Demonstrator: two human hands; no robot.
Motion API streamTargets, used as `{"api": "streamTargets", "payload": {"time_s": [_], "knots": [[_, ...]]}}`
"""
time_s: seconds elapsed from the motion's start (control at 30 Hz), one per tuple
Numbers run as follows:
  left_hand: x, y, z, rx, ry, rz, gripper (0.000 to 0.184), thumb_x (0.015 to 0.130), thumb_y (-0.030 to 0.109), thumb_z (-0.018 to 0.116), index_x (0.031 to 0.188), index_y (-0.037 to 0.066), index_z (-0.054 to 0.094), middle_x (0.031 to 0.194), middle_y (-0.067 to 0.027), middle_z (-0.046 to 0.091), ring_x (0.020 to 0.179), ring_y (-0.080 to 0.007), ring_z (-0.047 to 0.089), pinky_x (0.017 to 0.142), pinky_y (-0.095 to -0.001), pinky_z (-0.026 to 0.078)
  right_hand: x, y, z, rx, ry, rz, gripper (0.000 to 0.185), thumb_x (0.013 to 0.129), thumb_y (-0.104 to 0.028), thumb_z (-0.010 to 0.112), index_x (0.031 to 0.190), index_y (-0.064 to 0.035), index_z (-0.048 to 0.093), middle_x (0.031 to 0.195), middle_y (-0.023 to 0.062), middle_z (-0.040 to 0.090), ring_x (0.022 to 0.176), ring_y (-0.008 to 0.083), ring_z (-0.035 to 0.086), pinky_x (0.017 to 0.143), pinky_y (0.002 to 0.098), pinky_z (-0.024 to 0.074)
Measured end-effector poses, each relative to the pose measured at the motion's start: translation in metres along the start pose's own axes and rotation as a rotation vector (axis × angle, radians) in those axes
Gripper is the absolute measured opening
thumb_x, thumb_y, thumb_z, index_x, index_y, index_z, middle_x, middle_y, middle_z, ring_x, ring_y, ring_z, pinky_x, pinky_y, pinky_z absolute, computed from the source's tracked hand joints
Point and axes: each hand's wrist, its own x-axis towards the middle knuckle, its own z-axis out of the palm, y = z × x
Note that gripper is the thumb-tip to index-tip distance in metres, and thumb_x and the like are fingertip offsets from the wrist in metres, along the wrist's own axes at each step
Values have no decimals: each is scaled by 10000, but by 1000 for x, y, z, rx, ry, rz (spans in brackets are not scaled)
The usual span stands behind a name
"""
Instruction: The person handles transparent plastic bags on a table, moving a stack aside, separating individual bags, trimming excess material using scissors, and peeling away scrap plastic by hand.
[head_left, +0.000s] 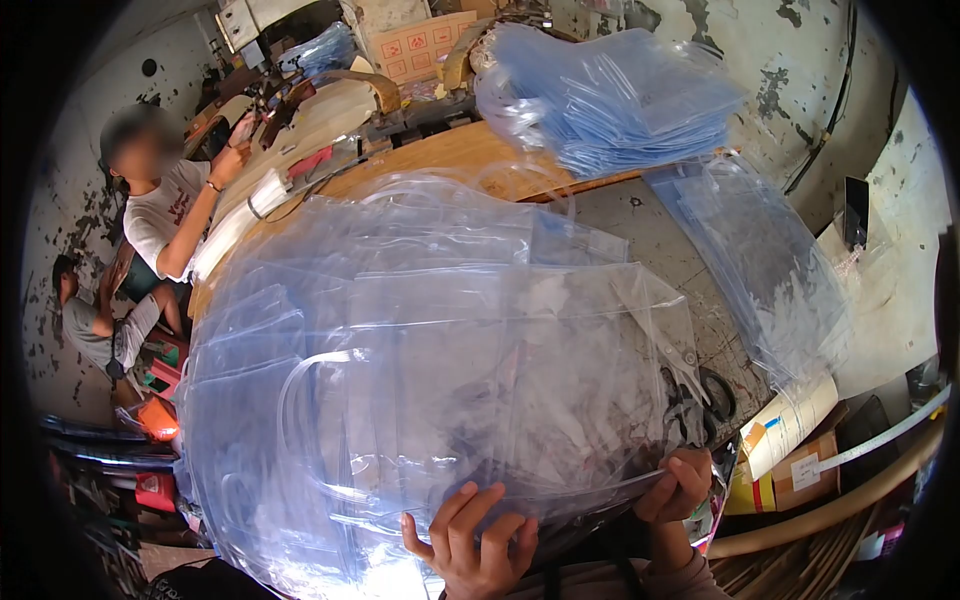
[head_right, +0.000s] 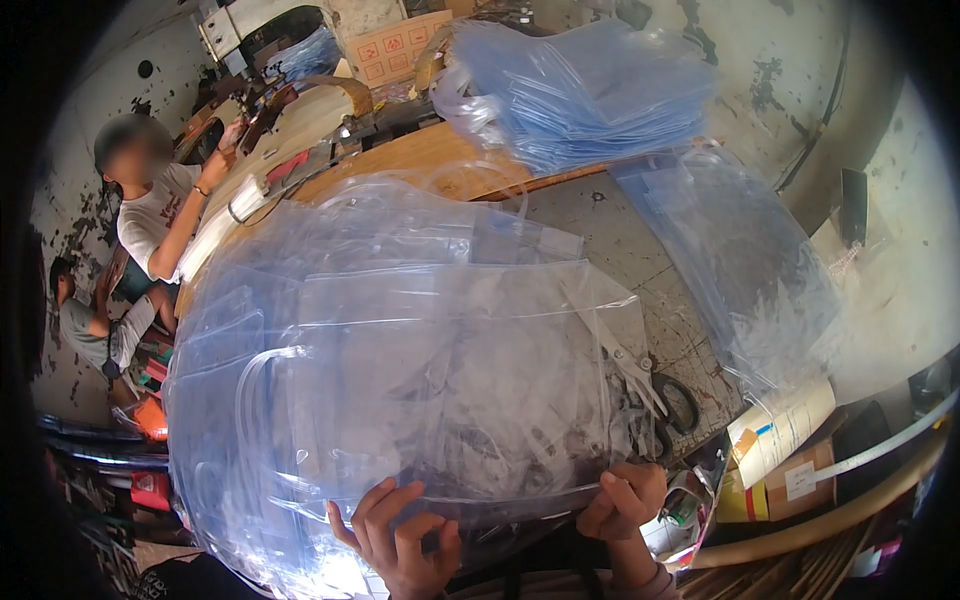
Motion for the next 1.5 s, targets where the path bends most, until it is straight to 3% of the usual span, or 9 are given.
{"api": "streamTargets", "payload": {"time_s": [1.5], "knots": [[-4,-2,2,29,6,-1,138,819,287,632,801,169,561,1015,-43,611,975,-241,577,1055,-477,155,1,0,0,-5,-15,-15,193,822,-84,443,1013,-85,474,673,100,527,498,195,401,472,326,306]]}}
